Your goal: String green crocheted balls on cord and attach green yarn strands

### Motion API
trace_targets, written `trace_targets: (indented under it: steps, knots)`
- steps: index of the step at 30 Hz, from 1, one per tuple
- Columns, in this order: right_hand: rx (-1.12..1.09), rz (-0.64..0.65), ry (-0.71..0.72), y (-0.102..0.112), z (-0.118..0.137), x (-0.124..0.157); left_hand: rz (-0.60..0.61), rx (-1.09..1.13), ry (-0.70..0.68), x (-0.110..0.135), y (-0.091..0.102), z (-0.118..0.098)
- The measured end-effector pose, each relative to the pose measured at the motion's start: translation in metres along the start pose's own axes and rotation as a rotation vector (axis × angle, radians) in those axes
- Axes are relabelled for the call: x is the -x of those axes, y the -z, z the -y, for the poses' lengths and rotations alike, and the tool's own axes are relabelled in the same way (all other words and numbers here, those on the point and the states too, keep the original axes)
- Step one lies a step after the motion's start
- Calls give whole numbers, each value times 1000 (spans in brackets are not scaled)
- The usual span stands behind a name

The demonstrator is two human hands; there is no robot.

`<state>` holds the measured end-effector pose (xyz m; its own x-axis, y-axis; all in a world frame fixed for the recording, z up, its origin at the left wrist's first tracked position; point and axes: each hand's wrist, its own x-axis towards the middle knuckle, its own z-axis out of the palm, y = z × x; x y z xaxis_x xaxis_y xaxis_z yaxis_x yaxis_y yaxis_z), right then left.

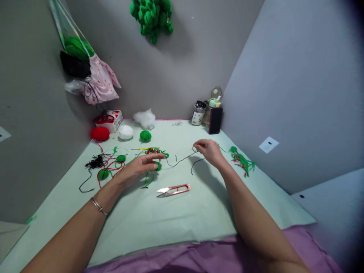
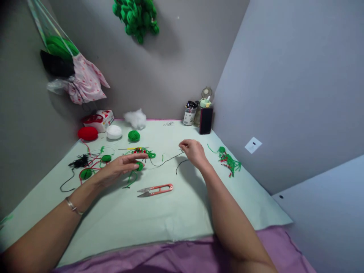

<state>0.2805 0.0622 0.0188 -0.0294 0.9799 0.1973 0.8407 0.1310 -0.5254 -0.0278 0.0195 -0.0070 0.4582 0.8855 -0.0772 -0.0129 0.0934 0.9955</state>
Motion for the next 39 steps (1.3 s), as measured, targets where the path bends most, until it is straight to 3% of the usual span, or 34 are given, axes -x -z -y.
trace_targets:
  steps: [2, 4, 12, 17, 25, 29, 33, 39]
  knots:
    - [228, -55, -47, 0, -12, -6, 14, -2, 2, 0, -1, 0]
    - [322, -51, -64, -4, -20, -8, 3, -2, -1, 0, -1, 0]
    - [222, -3, -37, -29, -24, -16, -92, 121, -3, -2, 5, 2]
    - [-76, -100, -41, -25, -25, -18, -277, 275, -42, -7, 15, 5]
    - [-879, -267, -130, -1, -44, -31, -613, 550, -177, -11, 43, -5]
    - [-1181, -419, -206, 11, -56, -35, -749, 616, -260, -7, 60, -10]
    - [-1365, -588, -320, 23, -68, -37, -840, 664, -327, -3, 70, -12]
    - [-1485, -741, -427, 34, -78, -33, -866, 705, -355, -4, 64, -13]
